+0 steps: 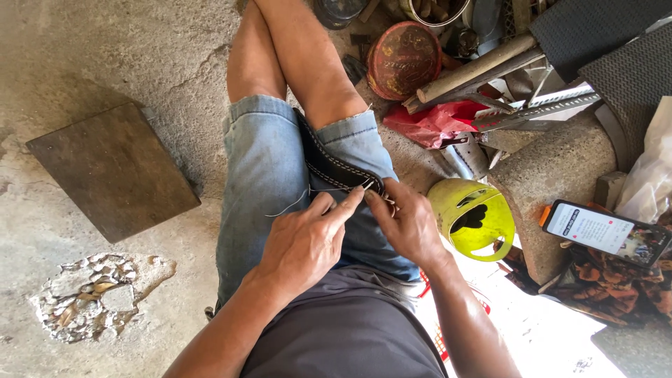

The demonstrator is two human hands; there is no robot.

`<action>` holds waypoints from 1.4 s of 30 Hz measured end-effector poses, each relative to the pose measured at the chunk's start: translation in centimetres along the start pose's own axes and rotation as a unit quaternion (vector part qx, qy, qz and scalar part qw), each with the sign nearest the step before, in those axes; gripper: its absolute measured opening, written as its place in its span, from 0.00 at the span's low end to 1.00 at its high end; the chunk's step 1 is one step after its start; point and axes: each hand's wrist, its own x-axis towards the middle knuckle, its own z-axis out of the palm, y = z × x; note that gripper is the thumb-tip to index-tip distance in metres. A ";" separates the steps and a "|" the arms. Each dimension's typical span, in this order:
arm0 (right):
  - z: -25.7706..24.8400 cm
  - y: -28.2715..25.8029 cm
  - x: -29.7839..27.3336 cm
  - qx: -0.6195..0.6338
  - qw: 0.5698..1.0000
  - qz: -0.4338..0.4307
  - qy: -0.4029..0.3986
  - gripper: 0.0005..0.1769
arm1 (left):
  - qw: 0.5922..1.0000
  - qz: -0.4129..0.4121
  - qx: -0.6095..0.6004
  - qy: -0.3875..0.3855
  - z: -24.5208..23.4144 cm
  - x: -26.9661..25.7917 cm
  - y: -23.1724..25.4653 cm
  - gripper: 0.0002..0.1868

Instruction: Hand-stitching a leather shoe sole with needle and thread

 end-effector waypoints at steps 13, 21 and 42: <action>0.5 -1.8 0.3 -0.075 0.992 -0.094 0.025 0.10 | 0.990 -0.031 0.076 -0.116 -1.1 0.5 0.9 0.34; 0.7 -1.1 0.3 -0.062 0.990 -0.121 0.027 0.09 | 0.986 -0.002 0.128 -0.104 -0.4 0.5 1.0 0.33; -5.3 1.7 0.5 -0.084 0.984 -0.080 0.132 0.12 | 1.000 0.020 -0.005 0.000 -3.4 -1.9 -1.7 0.21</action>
